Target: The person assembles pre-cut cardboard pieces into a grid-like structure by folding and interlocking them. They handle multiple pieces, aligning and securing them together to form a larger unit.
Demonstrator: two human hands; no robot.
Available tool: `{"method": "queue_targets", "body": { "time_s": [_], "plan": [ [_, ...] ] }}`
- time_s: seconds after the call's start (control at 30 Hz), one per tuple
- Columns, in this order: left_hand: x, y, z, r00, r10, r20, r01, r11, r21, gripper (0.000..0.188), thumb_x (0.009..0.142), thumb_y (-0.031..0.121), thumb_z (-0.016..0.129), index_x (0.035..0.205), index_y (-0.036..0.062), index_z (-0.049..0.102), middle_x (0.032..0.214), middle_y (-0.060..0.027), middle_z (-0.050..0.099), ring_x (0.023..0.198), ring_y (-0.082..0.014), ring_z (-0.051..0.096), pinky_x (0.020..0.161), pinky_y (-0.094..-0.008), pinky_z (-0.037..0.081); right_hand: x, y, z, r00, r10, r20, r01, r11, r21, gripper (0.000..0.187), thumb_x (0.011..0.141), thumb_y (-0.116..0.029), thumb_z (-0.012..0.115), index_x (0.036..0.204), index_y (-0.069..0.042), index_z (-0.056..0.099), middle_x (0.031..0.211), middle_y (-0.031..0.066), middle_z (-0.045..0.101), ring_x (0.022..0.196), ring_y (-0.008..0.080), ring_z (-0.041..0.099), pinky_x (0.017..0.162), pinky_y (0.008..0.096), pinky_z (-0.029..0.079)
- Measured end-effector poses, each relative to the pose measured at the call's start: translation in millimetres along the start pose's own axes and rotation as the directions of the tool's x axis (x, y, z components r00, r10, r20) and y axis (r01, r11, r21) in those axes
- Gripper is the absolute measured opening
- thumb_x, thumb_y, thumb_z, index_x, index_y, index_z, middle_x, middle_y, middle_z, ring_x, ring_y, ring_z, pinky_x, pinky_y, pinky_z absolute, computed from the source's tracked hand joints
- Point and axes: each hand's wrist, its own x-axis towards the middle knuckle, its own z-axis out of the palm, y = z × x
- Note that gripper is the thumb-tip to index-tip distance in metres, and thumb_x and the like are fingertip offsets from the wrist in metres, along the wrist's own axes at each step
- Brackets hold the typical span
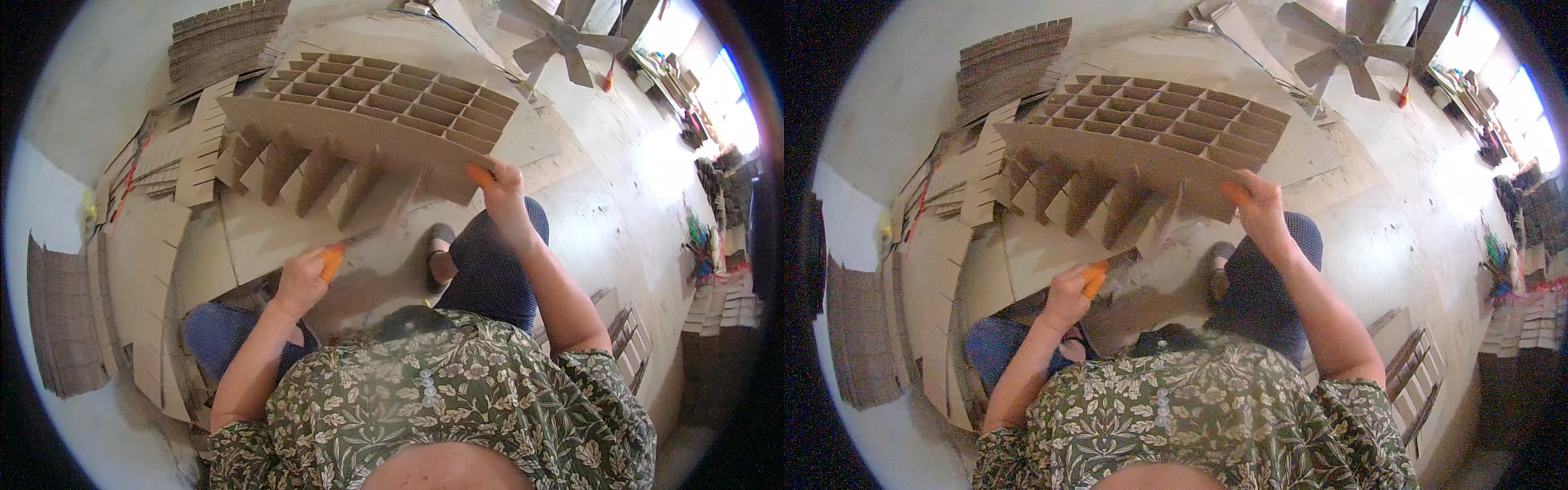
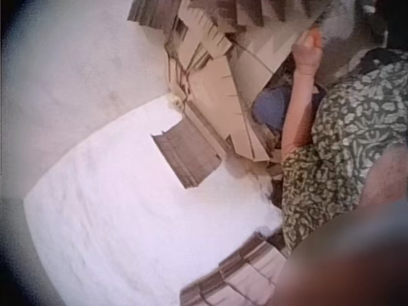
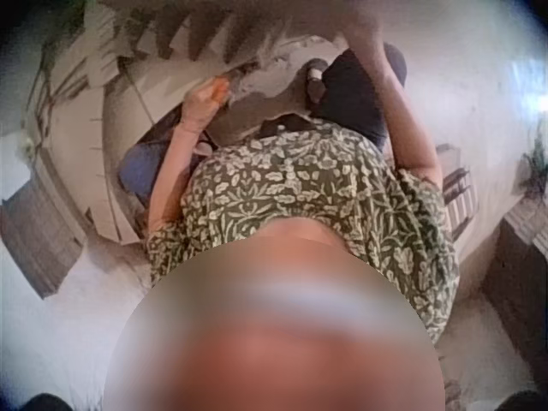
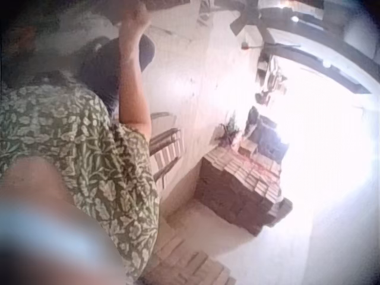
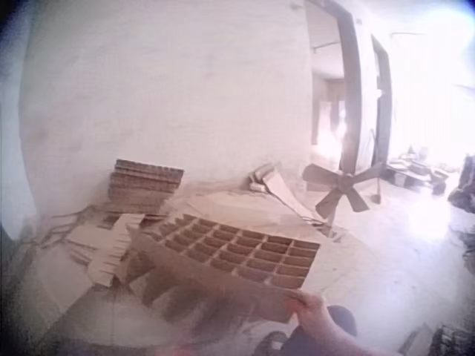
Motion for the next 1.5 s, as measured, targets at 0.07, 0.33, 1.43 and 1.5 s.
{"method": "queue_targets", "body": {
  "time_s": [0.07,0.33,1.43,1.5],
  "plan": [
    [2,3,-2,1.000,0.000,-0.005,0.000,1.000,-0.010,0.015,0.081,0.010,0.066,0.094,0.0034,0.068,0.081,-0.0134,0.063,0.071,-0.0330,0.061,0.061,-0.0386,0.050,5,9,5,1.000,0.005,0.005,-0.004,0.998,-0.070,0.012,0.086,-0.004,0.062,0.097,0.000,0.064,0.077,0.0091,0.067,0.074,0.0084,0.057,0.065,0.0283,0.048],
    [5,8,-4,0.997,0.027,-0.077,-0.036,0.993,-0.113,0.017,0.081,0.008,0.066,0.098,0.0034,0.068,0.083,-0.0154,0.063,0.070,-0.0328,0.062,0.060,-0.0369,0.049,1,-6,-3,0.990,-0.032,0.139,0.072,0.952,-0.299,0.017,0.084,-0.005,0.063,0.101,-0.002,0.064,0.080,0.0193,0.066,0.068,0.0248,0.063,0.062,0.0326,0.049],
    [41,44,34,0.937,-0.032,-0.347,-0.007,0.994,-0.110,0.023,0.079,0.016,0.073,0.096,0.0028,0.066,0.073,-0.0130,0.060,0.054,-0.0273,0.057,0.052,-0.0342,0.046,2,-28,-10,0.872,-0.330,0.362,0.480,0.723,-0.496,0.059,0.074,-0.004,0.062,0.131,-0.011,0.049,0.076,0.0103,0.061,0.066,0.0304,0.063,0.056,0.0381,0.052],
    [41,34,29,0.925,-0.146,-0.350,0.086,0.980,-0.181,0.024,0.079,0.016,0.072,0.098,0.0030,0.066,0.075,-0.0134,0.061,0.055,-0.0269,0.057,0.052,-0.0346,0.046,3,-23,-14,0.875,-0.343,0.342,0.479,0.715,-0.509,0.059,0.074,-0.005,0.062,0.131,-0.011,0.049,0.077,0.0102,0.061,0.065,0.0302,0.063,0.056,0.0382,0.052]
  ]
}}
